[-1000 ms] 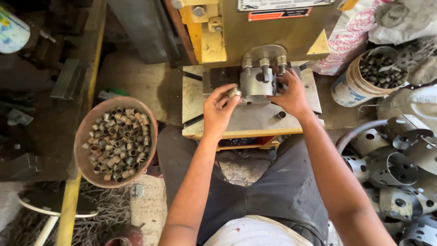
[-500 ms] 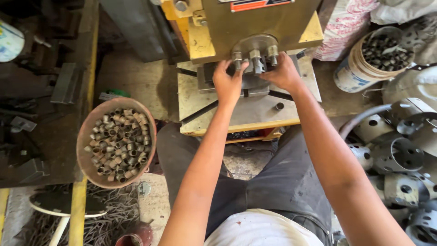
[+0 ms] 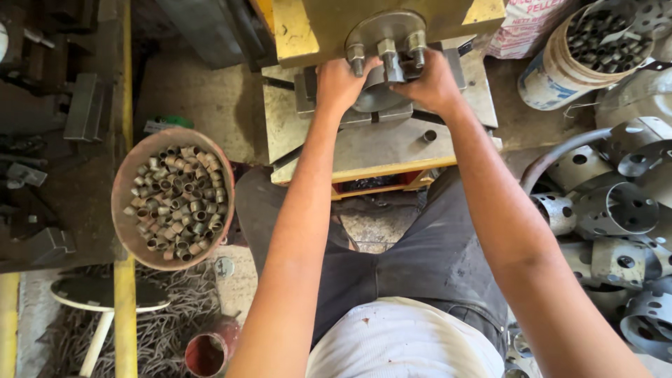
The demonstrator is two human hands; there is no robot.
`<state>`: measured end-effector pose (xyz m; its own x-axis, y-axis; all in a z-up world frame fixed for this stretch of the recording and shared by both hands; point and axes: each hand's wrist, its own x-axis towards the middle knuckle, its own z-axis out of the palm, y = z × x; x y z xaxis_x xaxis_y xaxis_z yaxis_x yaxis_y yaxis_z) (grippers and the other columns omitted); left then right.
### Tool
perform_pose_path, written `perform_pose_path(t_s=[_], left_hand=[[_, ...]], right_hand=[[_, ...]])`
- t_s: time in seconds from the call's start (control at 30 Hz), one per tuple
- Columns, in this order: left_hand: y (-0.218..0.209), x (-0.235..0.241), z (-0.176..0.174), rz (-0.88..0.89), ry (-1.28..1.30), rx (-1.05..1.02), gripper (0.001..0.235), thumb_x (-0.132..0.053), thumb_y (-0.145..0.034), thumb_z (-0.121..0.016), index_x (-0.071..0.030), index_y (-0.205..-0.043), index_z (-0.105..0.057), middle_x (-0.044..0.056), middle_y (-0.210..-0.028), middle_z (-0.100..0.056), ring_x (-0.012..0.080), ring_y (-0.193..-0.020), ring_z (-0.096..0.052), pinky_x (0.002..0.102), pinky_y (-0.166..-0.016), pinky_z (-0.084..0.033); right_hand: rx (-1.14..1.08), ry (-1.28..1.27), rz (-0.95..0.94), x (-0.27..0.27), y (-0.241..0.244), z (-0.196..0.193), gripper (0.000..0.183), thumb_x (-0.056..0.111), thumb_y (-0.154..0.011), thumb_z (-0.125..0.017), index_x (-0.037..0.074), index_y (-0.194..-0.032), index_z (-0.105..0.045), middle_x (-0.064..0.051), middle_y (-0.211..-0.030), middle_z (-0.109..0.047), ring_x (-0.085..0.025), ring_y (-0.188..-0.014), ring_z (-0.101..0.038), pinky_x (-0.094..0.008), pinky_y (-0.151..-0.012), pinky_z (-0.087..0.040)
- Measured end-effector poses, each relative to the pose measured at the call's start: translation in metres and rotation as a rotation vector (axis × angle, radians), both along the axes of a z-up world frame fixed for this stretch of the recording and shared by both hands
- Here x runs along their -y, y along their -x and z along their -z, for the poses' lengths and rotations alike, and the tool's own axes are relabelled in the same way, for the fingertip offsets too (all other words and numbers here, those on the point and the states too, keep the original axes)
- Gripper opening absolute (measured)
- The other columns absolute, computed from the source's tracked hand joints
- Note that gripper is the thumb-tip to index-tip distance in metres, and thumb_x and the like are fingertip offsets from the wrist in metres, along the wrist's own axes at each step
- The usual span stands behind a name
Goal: The person places metal tubes and a cylindrical housing into a machine to be joined, then removes the completed part and places it into a container.
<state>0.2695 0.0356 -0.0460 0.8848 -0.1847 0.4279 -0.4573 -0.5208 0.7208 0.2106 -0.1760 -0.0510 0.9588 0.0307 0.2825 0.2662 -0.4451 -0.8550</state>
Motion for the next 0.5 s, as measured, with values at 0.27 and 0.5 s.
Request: perform_pose_path(t_s=[0.27,0.5], left_hand=[[-0.012,0.004,0.014,-0.057,-0.126,-0.178,0.062,-0.065,-0.077,-0.078,-0.004,-0.092,-0.078,0.022,-0.084,-0.073,0.0408,-0.085,-0.071,0.049,-0.079,-0.056],[-0.039,-0.009,0.023,0.064,-0.319,-0.306,0.079,-0.083,-0.076,-0.058,-0.01,-0.099,-0.078,0.022,-0.093,-0.074,0.0399,-0.093,-0.071,0.048,-0.083,-0.054]], right_hand=[[-0.033,-0.088,0.05,0.002,0.005,0.002,0.049,0.006,-0.074,-0.091,-0.002,-0.115,-0.065,-0.006,-0.102,-0.074,-0.012,-0.091,-0.069,-0.031,-0.084,-0.057],[-0.05,-0.025,0.051,0.012,-0.001,0.022,0.048,0.007,-0.078,-0.091,-0.002,-0.118,-0.064,-0.005,-0.105,-0.074,-0.016,-0.095,-0.071,-0.032,-0.087,-0.058]])
